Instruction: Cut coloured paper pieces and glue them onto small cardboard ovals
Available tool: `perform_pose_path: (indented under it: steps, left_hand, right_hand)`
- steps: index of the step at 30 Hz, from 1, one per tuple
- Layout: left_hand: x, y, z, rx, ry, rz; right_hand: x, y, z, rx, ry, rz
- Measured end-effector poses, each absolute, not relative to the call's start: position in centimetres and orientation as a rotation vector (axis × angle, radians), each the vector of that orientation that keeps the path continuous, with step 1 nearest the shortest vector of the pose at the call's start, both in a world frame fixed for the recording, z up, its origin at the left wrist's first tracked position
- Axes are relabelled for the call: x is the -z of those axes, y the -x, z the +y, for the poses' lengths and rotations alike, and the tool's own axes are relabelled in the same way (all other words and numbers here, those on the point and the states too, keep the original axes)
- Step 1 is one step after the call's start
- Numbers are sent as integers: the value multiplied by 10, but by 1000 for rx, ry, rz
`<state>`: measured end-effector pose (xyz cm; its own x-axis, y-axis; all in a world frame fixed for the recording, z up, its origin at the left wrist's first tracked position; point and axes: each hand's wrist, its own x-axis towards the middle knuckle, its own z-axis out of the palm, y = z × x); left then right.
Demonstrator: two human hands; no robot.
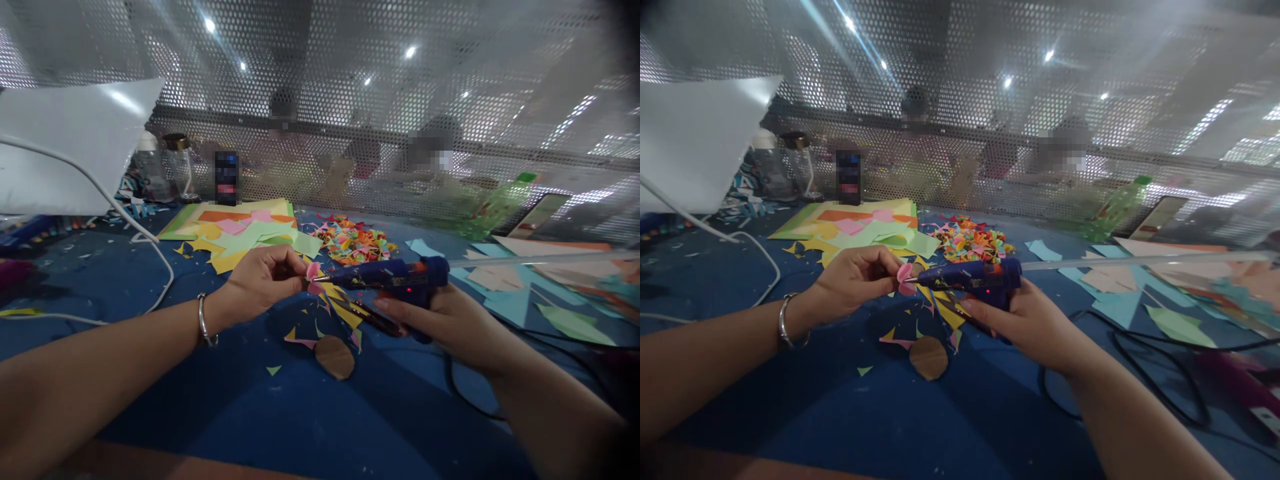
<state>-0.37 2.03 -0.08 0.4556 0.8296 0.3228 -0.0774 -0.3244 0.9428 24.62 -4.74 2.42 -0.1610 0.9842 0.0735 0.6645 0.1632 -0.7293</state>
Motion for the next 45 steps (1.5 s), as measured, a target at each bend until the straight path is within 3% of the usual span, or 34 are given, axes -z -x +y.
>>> perform_pose_path:
  steps: [28, 45]
  left_hand:
    - [0, 4, 22, -1045, -1641, 599]
    - [1, 5, 23, -1055, -1632, 630]
  right_hand:
    - [-25, -243, -47, -813, 1426, -1857]
    - [-19, -251, -44, -710, 1685, -1818]
